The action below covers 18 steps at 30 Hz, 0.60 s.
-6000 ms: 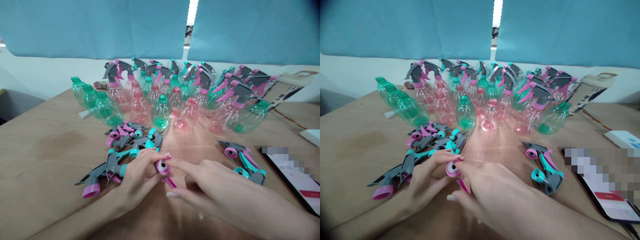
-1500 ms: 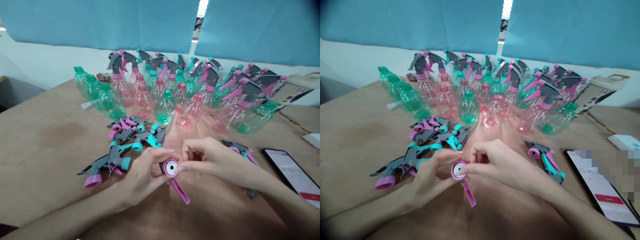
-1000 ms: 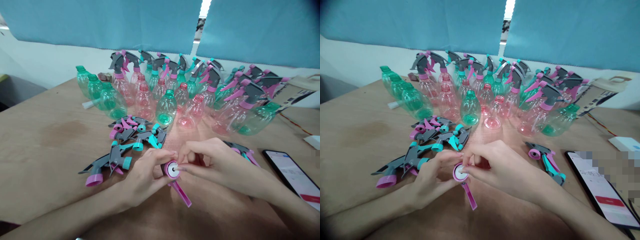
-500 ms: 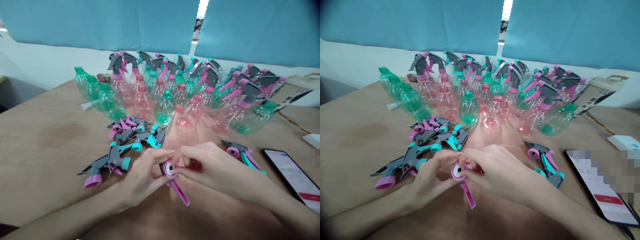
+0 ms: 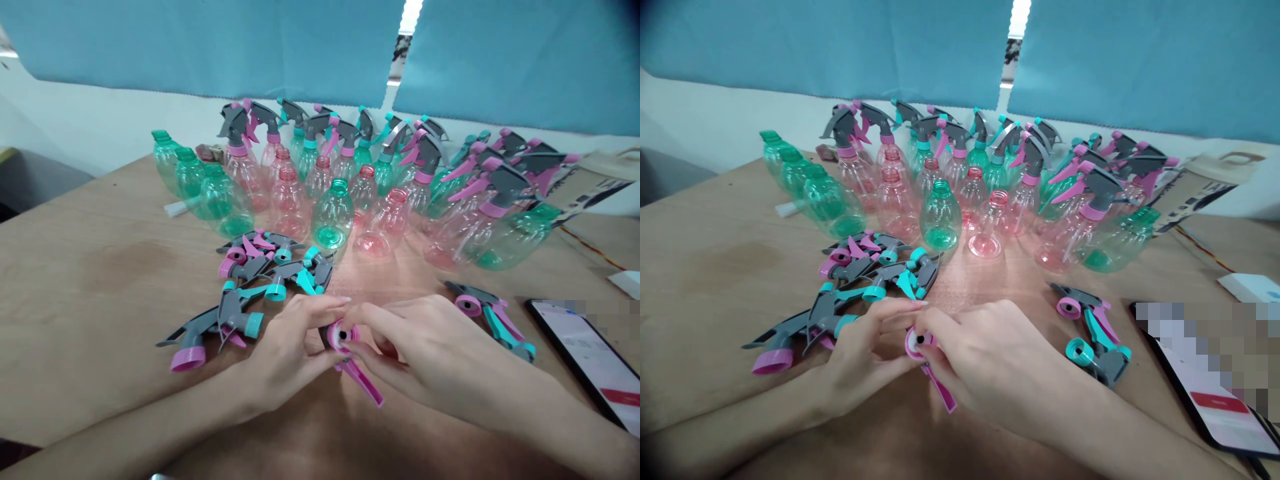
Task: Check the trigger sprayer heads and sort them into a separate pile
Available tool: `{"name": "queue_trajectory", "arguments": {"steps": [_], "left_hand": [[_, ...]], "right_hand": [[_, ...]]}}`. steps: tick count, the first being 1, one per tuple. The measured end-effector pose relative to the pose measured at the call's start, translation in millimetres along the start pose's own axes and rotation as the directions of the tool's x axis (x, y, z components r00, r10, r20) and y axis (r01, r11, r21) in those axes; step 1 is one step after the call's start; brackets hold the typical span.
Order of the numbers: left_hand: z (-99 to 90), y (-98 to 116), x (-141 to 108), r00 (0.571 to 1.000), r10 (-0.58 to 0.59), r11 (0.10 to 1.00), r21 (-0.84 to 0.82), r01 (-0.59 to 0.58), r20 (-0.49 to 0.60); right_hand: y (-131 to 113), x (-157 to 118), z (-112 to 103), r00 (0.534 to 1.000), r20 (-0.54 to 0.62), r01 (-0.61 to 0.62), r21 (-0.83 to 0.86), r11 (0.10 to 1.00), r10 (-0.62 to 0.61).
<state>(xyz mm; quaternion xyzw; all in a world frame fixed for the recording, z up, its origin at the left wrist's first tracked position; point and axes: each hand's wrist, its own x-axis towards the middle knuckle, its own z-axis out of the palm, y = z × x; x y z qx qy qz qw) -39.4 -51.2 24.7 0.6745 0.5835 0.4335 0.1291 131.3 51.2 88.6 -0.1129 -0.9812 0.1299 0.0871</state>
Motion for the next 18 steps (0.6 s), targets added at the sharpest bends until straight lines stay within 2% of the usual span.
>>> {"name": "queue_trajectory", "arguments": {"steps": [4,7,14,18], "left_hand": [[-1.1,1.6,-0.2,0.999,0.048,0.998,0.047,-0.048,0.002],[-1.3,1.5,-0.1,0.998,0.06,0.997,0.043,-0.061,0.011],[-0.5,4.1,1.5,1.0,0.024,0.996,0.088,-0.023,-0.014],[0.0,4.0,2.5,0.998,0.065,0.993,0.096,-0.064,-0.016]], "right_hand": [[-3.7,-1.7,3.2,0.999,-0.03,0.031,-0.073,0.997,-0.033],[-5.2,-2.2,5.8,0.999,-0.014,0.047,-0.062,0.997,-0.048],[-5.8,-0.1,2.9,0.999,0.028,0.035,-0.036,0.999,-0.034],[-8.9,0.9,1.9,0.999,-0.038,0.014,-0.053,0.999,-0.016]]}}
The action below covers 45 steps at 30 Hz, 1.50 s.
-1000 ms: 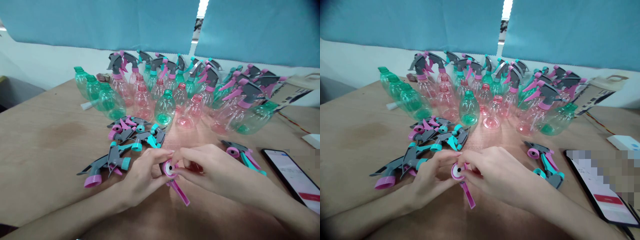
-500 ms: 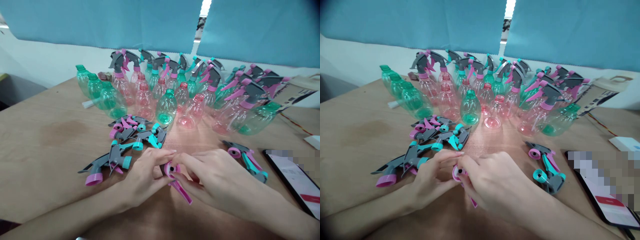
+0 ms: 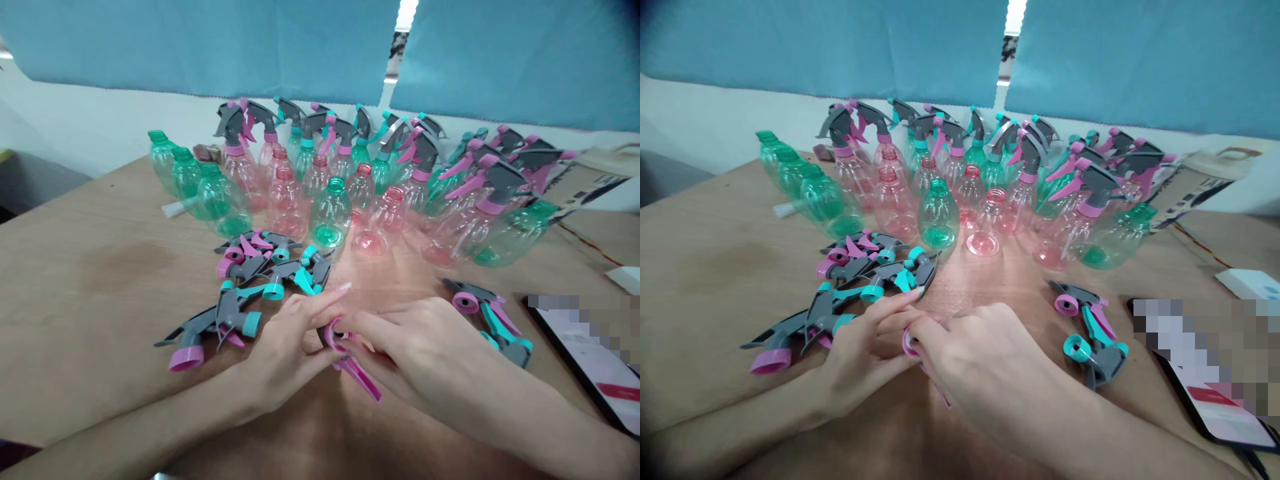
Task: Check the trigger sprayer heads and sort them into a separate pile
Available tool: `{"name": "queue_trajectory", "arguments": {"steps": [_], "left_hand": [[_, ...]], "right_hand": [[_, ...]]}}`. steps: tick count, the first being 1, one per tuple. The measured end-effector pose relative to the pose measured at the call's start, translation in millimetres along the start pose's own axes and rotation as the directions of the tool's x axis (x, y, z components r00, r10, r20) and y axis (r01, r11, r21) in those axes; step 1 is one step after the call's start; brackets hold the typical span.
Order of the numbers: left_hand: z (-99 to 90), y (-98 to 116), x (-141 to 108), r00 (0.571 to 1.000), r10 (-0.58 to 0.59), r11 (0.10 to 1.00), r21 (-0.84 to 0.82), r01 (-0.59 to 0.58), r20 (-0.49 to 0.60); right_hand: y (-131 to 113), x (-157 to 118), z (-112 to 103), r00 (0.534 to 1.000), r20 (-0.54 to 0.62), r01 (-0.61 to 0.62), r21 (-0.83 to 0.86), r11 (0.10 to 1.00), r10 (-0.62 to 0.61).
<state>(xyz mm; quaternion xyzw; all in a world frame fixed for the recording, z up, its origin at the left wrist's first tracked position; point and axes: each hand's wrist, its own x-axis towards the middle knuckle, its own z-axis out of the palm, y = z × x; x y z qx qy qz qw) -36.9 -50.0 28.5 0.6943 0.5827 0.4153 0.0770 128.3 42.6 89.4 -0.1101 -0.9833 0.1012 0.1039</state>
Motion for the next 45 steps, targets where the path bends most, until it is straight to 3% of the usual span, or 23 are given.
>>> {"name": "queue_trajectory", "arguments": {"steps": [5,9,14,16,18,21,25,27,33,36,41,45], "left_hand": [[0.8,-2,-1,0.994,0.102,0.995,-0.005,-0.102,-0.048],[-0.4,-3,0,0.992,0.12,0.993,-0.011,-0.12,-0.039],[-2.5,-3,2,0.991,0.124,0.992,-0.006,-0.125,-0.055],[-2.4,-2,1,0.998,0.053,0.998,-0.023,-0.054,-0.035],[-1.6,-2,-1,0.999,0.007,0.999,-0.052,-0.008,-0.032],[-0.4,-3,-1,0.996,0.054,0.997,-0.059,-0.058,-0.072],[-0.5,-4,1,0.99,0.105,0.994,-0.018,-0.107,-0.097],[-0.7,-4,1,0.989,0.109,0.994,-0.015,-0.111,-0.096],[0.4,-2,-1,0.993,0.106,0.994,-0.033,-0.108,-0.042],[1.4,-3,-3,0.995,0.099,0.994,-0.047,-0.1,-0.022],[2.9,-5,-5,0.995,0.102,0.991,-0.08,-0.103,-0.015],[3.5,-3,-6,0.982,0.187,0.976,-0.106,-0.188,-0.021]], "right_hand": [[1,-1,4,0.995,-0.102,-0.01,0.05,0.999,0.015],[1,0,8,0.994,-0.086,-0.062,0.113,0.992,0.072],[-6,6,17,0.966,-0.172,-0.153,0.228,0.961,0.195],[-5,8,17,0.958,-0.122,-0.204,0.347,0.915,0.26],[-2,9,12,0.959,0.012,-0.251,0.5,0.829,0.284],[5,8,-1,0.953,0.185,-0.3,0.687,0.662,0.24],[8,6,-10,0.945,0.229,-0.322,0.782,0.533,0.233],[7,6,-9,0.944,0.247,-0.329,0.772,0.544,0.221],[7,5,0,0.939,0.235,-0.344,0.622,0.703,0.251],[8,6,3,0.933,0.24,-0.36,0.633,0.685,0.268],[3,8,7,0.905,0.285,-0.422,0.706,0.569,0.317],[-8,8,11,0.893,0.213,-0.422,0.701,0.575,0.395]]}}
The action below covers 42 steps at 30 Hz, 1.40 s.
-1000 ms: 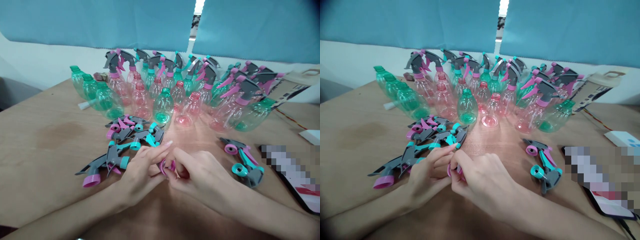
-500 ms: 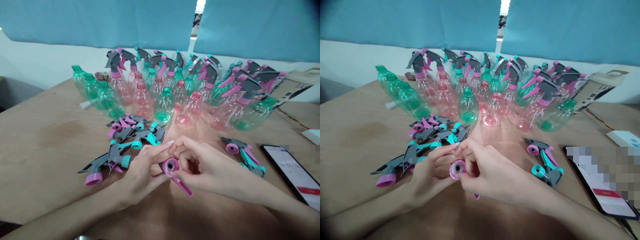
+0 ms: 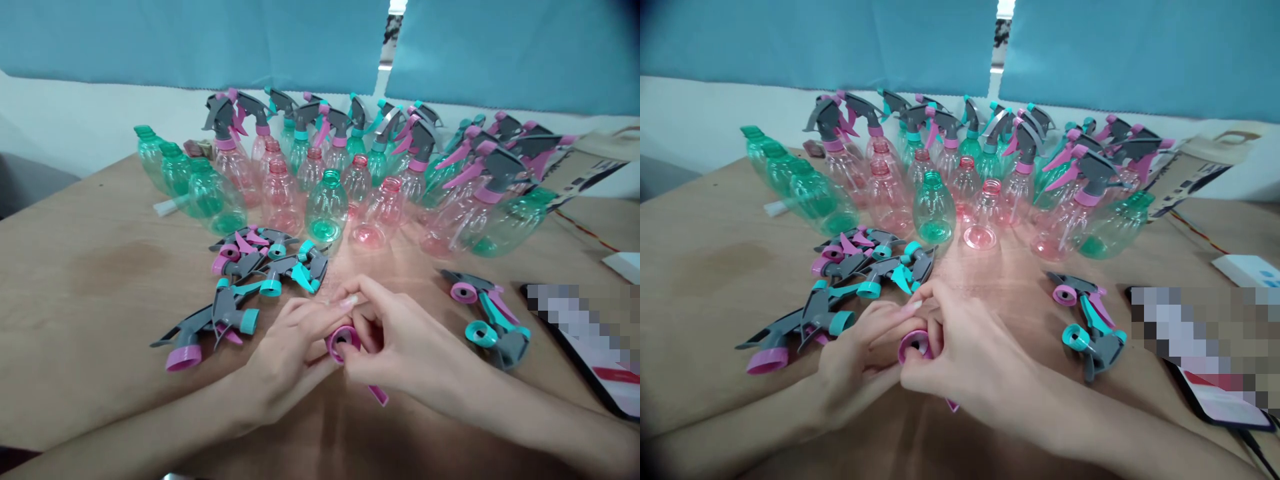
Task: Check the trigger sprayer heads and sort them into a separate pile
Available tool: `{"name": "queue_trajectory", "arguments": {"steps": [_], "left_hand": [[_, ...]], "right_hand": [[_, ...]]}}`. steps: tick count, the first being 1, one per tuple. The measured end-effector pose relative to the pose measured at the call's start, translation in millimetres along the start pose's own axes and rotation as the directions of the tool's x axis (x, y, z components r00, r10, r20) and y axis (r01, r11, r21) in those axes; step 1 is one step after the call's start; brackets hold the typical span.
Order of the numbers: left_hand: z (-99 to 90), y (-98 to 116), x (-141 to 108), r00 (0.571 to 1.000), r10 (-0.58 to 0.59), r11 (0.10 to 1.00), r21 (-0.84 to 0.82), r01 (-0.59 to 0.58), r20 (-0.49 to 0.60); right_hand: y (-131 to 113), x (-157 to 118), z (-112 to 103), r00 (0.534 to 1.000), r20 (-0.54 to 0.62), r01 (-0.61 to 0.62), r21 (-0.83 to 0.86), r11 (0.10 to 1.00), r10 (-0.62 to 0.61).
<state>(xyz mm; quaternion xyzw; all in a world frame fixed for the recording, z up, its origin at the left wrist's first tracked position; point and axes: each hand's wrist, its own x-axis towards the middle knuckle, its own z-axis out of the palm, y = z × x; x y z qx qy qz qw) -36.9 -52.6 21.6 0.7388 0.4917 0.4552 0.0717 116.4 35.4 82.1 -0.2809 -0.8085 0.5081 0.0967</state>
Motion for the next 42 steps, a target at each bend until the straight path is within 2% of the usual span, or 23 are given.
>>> {"name": "queue_trajectory", "arguments": {"steps": [4,7,10,13,17,20,25,30,37,42], "left_hand": [[-1.0,1,1,1.0,0.005,1.0,0.007,-0.005,-0.014],[-1.7,1,1,0.999,-0.03,0.999,0.025,0.031,-0.021],[-1.9,0,2,0.996,-0.073,0.997,0.029,0.074,-0.042],[-2.2,1,4,0.994,-0.068,0.995,0.061,0.074,-0.083],[-2.6,-1,7,0.992,-0.045,0.997,0.052,0.052,-0.115],[-1.9,-3,6,0.992,-0.054,0.998,0.03,0.058,-0.11],[-2.1,-3,5,0.993,-0.077,0.997,0.011,0.078,-0.088],[-4.3,-2,5,0.991,-0.098,0.995,-0.004,0.099,-0.085],[-5.2,-4,3,0.998,-0.063,0.997,-0.052,0.063,-0.007],[-6.4,-5,3,0.998,-0.063,0.997,-0.034,0.064,0.02]], "right_hand": [[2,0,7,0.994,-0.111,0.009,-0.018,1.0,-0.011],[5,2,4,0.994,-0.107,0.012,0.035,0.999,-0.008],[6,6,-6,0.997,0.058,-0.056,0.211,0.976,0.045],[6,13,-18,0.963,0.244,-0.196,0.34,0.92,0.115],[6,17,-25,0.933,0.33,-0.264,0.365,0.893,0.14],[7,14,-22,0.946,0.301,-0.227,0.348,0.91,0.121],[4,4,-19,0.989,0.136,-0.085,0.151,0.985,0.065],[0,1,-20,0.989,0.147,-0.045,0.128,0.991,0.026],[9,2,-13,0.994,0.106,-0.028,0.06,0.998,0.021],[9,3,-6,0.999,0.047,-0.013,0.072,0.997,0.01]]}}
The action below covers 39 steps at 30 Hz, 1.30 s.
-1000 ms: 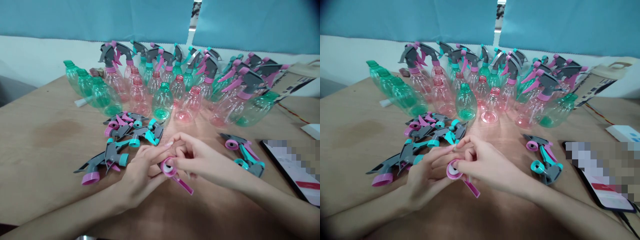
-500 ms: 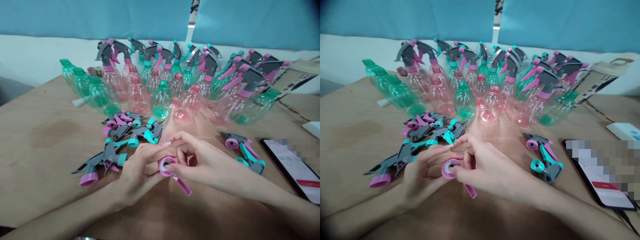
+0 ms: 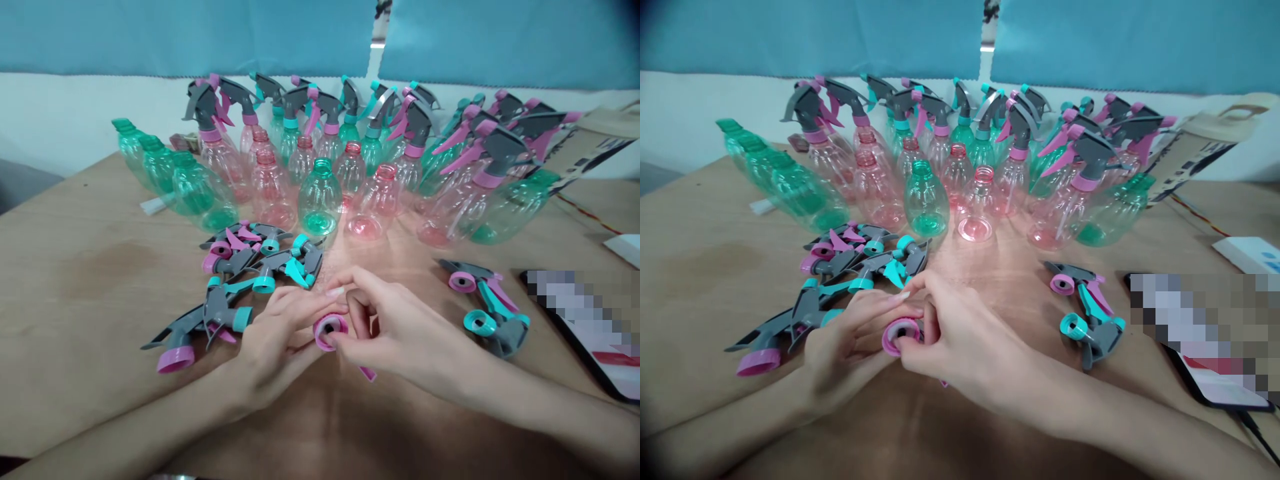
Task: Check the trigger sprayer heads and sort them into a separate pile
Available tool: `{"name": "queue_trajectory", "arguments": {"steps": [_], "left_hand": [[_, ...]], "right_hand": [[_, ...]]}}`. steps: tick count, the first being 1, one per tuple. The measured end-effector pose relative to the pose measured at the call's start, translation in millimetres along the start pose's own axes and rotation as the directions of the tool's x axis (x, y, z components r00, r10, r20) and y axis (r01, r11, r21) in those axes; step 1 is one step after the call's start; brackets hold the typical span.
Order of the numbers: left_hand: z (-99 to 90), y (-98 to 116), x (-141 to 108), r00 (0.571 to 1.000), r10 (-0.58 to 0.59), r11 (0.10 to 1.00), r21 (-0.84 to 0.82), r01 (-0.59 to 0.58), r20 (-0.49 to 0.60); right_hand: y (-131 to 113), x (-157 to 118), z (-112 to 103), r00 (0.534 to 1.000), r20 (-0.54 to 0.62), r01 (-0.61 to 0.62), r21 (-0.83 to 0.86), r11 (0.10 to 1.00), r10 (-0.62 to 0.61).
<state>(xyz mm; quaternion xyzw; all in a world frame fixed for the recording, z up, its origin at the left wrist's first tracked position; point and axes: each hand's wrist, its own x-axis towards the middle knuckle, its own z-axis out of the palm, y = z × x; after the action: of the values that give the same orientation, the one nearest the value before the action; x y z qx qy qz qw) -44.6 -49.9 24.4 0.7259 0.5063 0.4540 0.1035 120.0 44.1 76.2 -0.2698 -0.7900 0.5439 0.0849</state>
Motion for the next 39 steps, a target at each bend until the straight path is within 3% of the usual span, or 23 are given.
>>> {"name": "queue_trajectory", "arguments": {"steps": [9,14,20,24,29,39], "left_hand": [[-7.1,2,6,0.982,0.169,0.974,0.14,-0.18,0.087],[-7.9,5,8,0.98,0.175,0.974,0.131,-0.186,0.092],[-4.1,6,5,0.994,0.106,0.989,0.106,-0.106,0.011],[-0.3,6,3,0.997,-0.039,0.996,0.076,0.044,-0.068],[-0.7,5,4,0.997,-0.019,0.998,0.059,0.023,-0.077],[-0.9,0,4,0.999,0.024,0.994,0.106,-0.021,-0.026]], "right_hand": [[6,-2,21,0.985,-0.173,0.046,0.087,0.995,-0.03],[0,0,19,0.993,-0.118,0.04,0.233,0.972,-0.013],[-2,0,13,0.994,0.036,-0.109,0.408,0.906,0.103],[0,3,6,0.98,0.139,-0.19,0.427,0.884,0.143],[-3,4,-4,0.962,0.236,-0.229,0.418,0.879,0.138],[5,3,5,0.976,0.162,-0.2,0.381,0.903,0.147]]}}
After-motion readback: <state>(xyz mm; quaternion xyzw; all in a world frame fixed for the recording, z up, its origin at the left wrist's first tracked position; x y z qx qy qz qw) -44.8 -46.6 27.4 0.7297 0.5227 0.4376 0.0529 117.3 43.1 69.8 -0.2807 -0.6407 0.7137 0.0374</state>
